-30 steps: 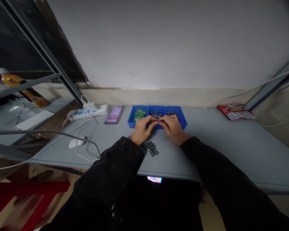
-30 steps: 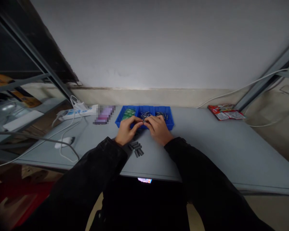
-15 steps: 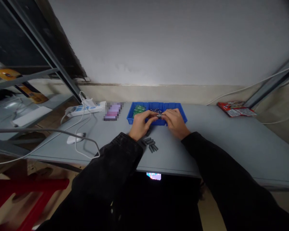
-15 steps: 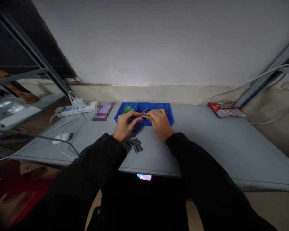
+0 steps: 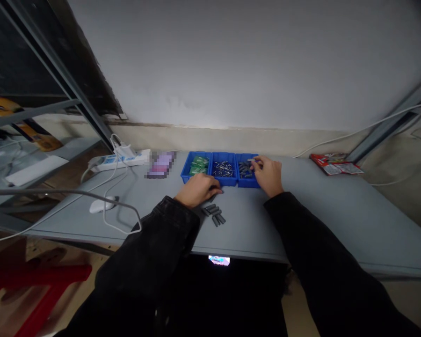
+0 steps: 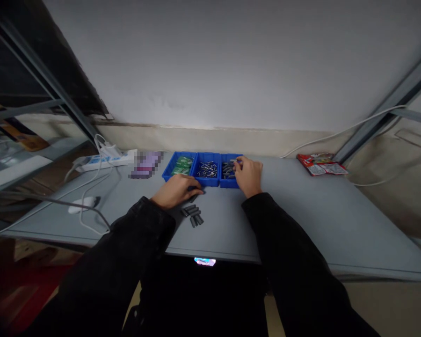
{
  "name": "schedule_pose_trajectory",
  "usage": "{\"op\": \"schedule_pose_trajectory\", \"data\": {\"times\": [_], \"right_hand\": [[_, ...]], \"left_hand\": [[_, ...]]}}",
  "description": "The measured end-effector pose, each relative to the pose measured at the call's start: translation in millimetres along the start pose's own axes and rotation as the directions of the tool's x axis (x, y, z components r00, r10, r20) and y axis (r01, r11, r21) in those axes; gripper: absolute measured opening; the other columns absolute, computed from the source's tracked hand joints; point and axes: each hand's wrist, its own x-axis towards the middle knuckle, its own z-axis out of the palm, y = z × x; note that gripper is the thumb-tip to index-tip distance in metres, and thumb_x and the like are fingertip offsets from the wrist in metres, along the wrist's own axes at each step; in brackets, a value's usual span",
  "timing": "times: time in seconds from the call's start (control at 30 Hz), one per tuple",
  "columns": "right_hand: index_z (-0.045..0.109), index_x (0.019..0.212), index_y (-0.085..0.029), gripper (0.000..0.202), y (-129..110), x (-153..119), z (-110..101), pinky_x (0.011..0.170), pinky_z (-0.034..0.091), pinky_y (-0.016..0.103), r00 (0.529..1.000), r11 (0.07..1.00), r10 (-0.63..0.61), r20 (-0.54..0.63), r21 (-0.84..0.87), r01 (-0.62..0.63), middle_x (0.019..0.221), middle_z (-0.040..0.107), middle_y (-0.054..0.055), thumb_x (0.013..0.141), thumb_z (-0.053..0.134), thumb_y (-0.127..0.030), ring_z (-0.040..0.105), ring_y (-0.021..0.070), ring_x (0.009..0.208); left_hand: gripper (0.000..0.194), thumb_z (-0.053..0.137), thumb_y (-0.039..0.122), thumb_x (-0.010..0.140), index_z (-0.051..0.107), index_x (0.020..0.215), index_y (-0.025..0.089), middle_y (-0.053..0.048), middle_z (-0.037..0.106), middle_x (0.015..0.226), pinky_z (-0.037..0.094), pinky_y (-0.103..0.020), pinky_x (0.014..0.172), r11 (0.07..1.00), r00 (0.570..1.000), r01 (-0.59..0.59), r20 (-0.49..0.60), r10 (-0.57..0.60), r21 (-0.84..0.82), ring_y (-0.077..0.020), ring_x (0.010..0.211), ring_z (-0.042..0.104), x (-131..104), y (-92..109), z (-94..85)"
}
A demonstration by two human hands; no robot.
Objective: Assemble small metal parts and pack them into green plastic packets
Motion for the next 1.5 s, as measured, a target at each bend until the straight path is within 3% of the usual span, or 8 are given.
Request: {"op": "schedule_pose_trajectory", "data": {"times": [0.13,0.37,0.5,0.77,0.97,1.1,1.33,1.5], "right_hand": [[0.063,0.12,-0.017,0.029,-10.9,-0.1,-3.0,0.094,0.036,0.049,0.993,0.997,0.068,-0.1,0.037,-0.064,0.089,0.076,0.009,0.095,0.05,-0.019,0.066,0.0298,0.094],[0.066,0.102,-0.02,0.017,-32.5,-4.8,-5.1,0.097,0.032,0.045,0.995,0.999,-0.023,-0.101,-0.028,0.02,0.086,0.073,0.005,0.094,0.051,-0.019,0.065,0.0247,0.09],[0.065,0.098,-0.02,0.017,-45.1,-10.3,-3.7,0.095,0.033,0.042,0.988,0.992,-0.122,-0.098,0.004,0.123,0.088,0.072,0.004,0.097,0.048,-0.022,0.064,0.0218,0.086],[0.065,0.098,-0.021,0.017,-67.8,-24.1,-1.7,0.088,0.037,0.038,0.931,0.924,-0.353,-0.089,0.12,0.362,0.082,0.069,0.002,0.1,0.048,-0.023,0.059,0.0179,0.076],[0.064,0.096,-0.02,0.015,-69.0,-26.9,2.5,0.085,0.038,0.037,0.904,0.891,-0.425,-0.045,0.153,0.427,0.08,0.068,0.001,0.098,0.049,-0.018,0.059,0.017,0.072],[0.063,0.097,-0.019,0.014,-69.4,-26.8,1.0,0.079,0.038,0.036,0.899,0.884,-0.433,-0.059,0.167,0.437,0.08,0.068,0.002,0.097,0.05,-0.018,0.058,0.0171,0.069],[0.062,0.095,-0.019,0.007,-73.6,-28.6,-0.8,0.075,0.036,0.034,0.891,0.871,-0.455,0.013,0.213,0.442,0.077,0.067,0.001,0.096,0.055,-0.02,0.058,0.0168,0.067],[0.061,0.096,-0.02,0.004,-74.0,-29.7,-0.9,0.075,0.038,0.033,0.894,0.872,-0.446,0.044,0.248,0.422,0.077,0.068,0.0,0.095,0.06,-0.023,0.059,0.0173,0.071]], "left_hand": [[0.011,0.07,0.03,0.089,0.078,0.09,0.021,-0.006,0.077,0.089,0.052,-0.027,0.076,0.997,1.0,-0.01,-0.002,0.01,-0.07,-0.019,0.081,0.071,0.4,-0.5,1.4],[0.019,0.065,0.026,0.093,0.075,0.109,0.022,-0.006,0.077,0.106,0.051,-0.029,0.089,0.999,0.994,0.035,0.109,-0.031,-0.031,-0.0209,0.098,0.071,1.2,2.2,0.9],[0.024,0.067,0.029,0.093,0.073,0.115,0.023,-0.006,0.077,0.108,0.051,-0.033,0.088,0.997,0.991,0.076,0.11,-0.078,0.024,-0.0233,0.099,0.071,0.5,1.5,2.7],[0.016,0.062,0.021,0.094,0.073,0.105,0.02,-0.007,0.076,0.101,0.052,-0.034,0.084,0.998,0.991,0.05,0.13,-0.043,-0.046,-0.0213,0.094,0.071,1.7,6.0,7.9],[0.009,0.063,0.021,0.095,0.068,0.102,0.019,-0.005,0.074,0.099,0.051,-0.033,0.083,0.995,0.998,0.019,0.054,-0.014,-0.095,-0.0202,0.094,0.069,1.8,8.9,6.5],[0.005,0.064,0.024,0.096,0.063,0.097,0.019,-0.003,0.07,0.091,0.048,-0.029,0.076,0.988,1.0,0.007,-0.016,-0.009,-0.152,-0.0166,0.081,0.065,2.5,15.0,3.4],[0.014,0.063,0.03,0.097,0.054,0.096,0.02,0.002,0.06,0.076,0.04,-0.025,0.065,0.973,0.985,0.068,-0.141,-0.101,-0.219,-0.0125,0.064,0.054,2.5,18.4,3.5],[0.018,0.06,0.035,0.098,0.049,0.097,0.021,-0.001,0.064,0.084,0.044,-0.027,0.066,0.957,0.972,0.07,-0.196,-0.129,-0.281,-0.0138,0.068,0.056,1.8,16.4,5.3]]}}
